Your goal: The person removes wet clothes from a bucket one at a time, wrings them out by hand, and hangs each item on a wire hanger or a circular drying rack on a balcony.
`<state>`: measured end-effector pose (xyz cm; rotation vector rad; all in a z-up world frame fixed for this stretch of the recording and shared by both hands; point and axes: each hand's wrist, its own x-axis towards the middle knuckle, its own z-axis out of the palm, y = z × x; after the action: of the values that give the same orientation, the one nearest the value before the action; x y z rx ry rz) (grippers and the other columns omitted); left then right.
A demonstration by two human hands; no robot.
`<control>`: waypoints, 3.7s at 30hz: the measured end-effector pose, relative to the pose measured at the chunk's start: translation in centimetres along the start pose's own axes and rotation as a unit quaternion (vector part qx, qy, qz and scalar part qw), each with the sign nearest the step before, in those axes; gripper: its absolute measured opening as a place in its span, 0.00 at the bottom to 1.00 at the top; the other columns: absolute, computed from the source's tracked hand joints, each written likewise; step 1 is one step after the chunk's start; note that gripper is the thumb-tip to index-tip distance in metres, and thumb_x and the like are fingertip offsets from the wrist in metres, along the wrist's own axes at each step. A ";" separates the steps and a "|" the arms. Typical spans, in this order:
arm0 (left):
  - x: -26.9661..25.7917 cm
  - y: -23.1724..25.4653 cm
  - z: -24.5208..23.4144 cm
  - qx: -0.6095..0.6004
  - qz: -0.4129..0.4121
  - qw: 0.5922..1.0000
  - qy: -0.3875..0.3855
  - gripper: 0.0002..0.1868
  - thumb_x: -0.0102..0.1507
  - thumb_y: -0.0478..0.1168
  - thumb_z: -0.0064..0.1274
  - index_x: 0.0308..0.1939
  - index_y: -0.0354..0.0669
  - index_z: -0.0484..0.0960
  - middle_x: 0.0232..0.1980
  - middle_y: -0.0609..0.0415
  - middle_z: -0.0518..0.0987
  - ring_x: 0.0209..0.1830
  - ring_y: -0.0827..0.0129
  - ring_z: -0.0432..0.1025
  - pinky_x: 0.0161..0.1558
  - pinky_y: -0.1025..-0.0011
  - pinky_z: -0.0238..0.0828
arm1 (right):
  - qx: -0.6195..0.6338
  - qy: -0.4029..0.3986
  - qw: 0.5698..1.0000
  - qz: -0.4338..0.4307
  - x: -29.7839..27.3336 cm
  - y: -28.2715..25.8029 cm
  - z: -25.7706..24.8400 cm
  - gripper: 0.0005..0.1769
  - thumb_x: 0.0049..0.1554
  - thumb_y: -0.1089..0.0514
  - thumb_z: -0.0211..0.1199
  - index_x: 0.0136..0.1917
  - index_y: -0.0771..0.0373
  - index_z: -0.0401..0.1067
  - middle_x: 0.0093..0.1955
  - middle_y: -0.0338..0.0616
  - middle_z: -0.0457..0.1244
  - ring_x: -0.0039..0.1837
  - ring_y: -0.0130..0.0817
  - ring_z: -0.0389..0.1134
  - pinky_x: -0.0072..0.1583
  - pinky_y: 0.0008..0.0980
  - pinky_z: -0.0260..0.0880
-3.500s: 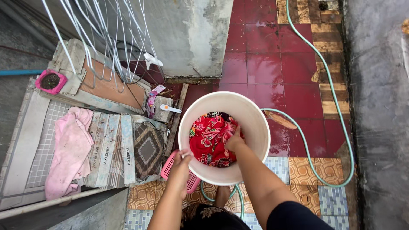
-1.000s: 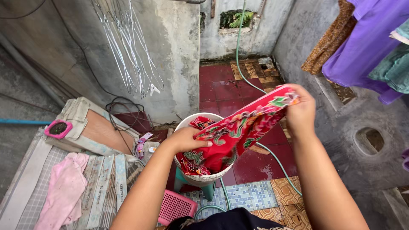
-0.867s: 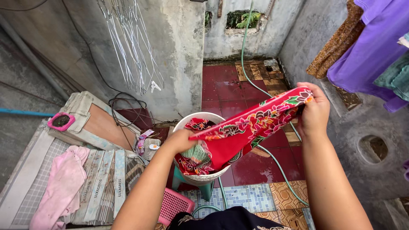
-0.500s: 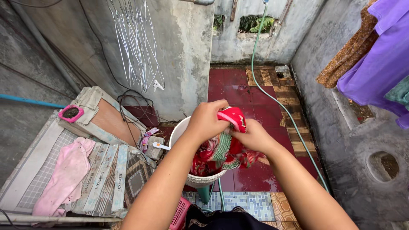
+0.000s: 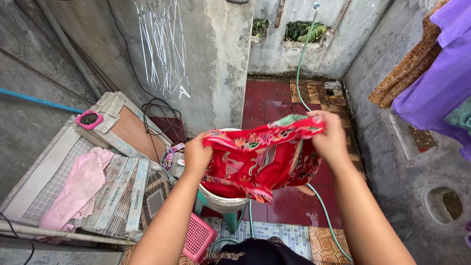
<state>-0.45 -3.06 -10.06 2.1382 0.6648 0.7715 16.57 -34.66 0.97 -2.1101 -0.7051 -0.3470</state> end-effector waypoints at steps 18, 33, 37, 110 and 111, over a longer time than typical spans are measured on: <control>-4.1 -6.0 2.2 0.240 0.140 0.937 -0.210 0.19 0.50 0.54 0.69 0.44 0.59 0.91 0.48 0.46 0.83 0.53 0.45 0.76 0.48 0.47 0.67 | 0.527 -0.129 0.831 0.125 0.4 -7.4 -1.6 0.12 0.63 0.60 0.52 0.53 0.67 0.74 0.51 0.47 0.70 0.52 0.34 0.72 0.57 0.35 0.72; -5.1 -14.8 10.8 0.120 -0.169 0.961 -0.182 0.11 0.60 0.34 0.53 0.45 0.38 0.84 0.47 0.37 0.84 0.50 0.46 0.77 0.53 0.57 0.73 | 0.266 -0.205 0.880 0.337 -3.4 -6.0 6.5 0.24 0.59 0.46 0.59 0.67 0.55 0.66 0.67 0.49 0.64 0.66 0.37 0.66 0.63 0.40 0.68; -2.5 -5.2 6.5 -0.342 -0.210 0.914 -0.057 0.14 0.57 0.25 0.48 0.45 0.36 0.80 0.39 0.51 0.83 0.38 0.66 0.77 0.41 0.67 0.73 | 0.258 -0.254 0.826 0.433 -5.9 -2.6 13.2 0.34 0.59 0.47 0.63 0.75 0.47 0.56 0.71 0.48 0.60 0.68 0.40 0.67 0.66 0.44 0.70; 6.7 5.7 -10.4 -0.458 0.058 0.887 0.031 0.15 0.68 0.42 0.56 0.55 0.36 0.79 0.52 0.57 0.81 0.52 0.72 0.74 0.56 0.70 0.70 | 0.370 -0.065 0.926 0.033 12.4 -11.9 22.7 0.15 0.71 0.50 0.47 0.56 0.59 0.70 0.29 0.26 0.50 0.31 0.15 0.48 0.33 0.22 0.48; 7.0 5.7 -10.1 -0.461 0.063 0.885 0.027 0.15 0.68 0.42 0.56 0.54 0.36 0.79 0.52 0.57 0.81 0.52 0.71 0.74 0.56 0.70 0.70 | 0.374 -0.062 0.925 0.035 12.3 -11.5 22.2 0.14 0.71 0.50 0.47 0.56 0.59 0.70 0.30 0.26 0.50 0.32 0.15 0.48 0.33 0.22 0.48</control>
<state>-1.58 3.00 2.00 1.2826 0.1079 0.9664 19.41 -6.95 1.20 -1.4240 -0.6910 0.1001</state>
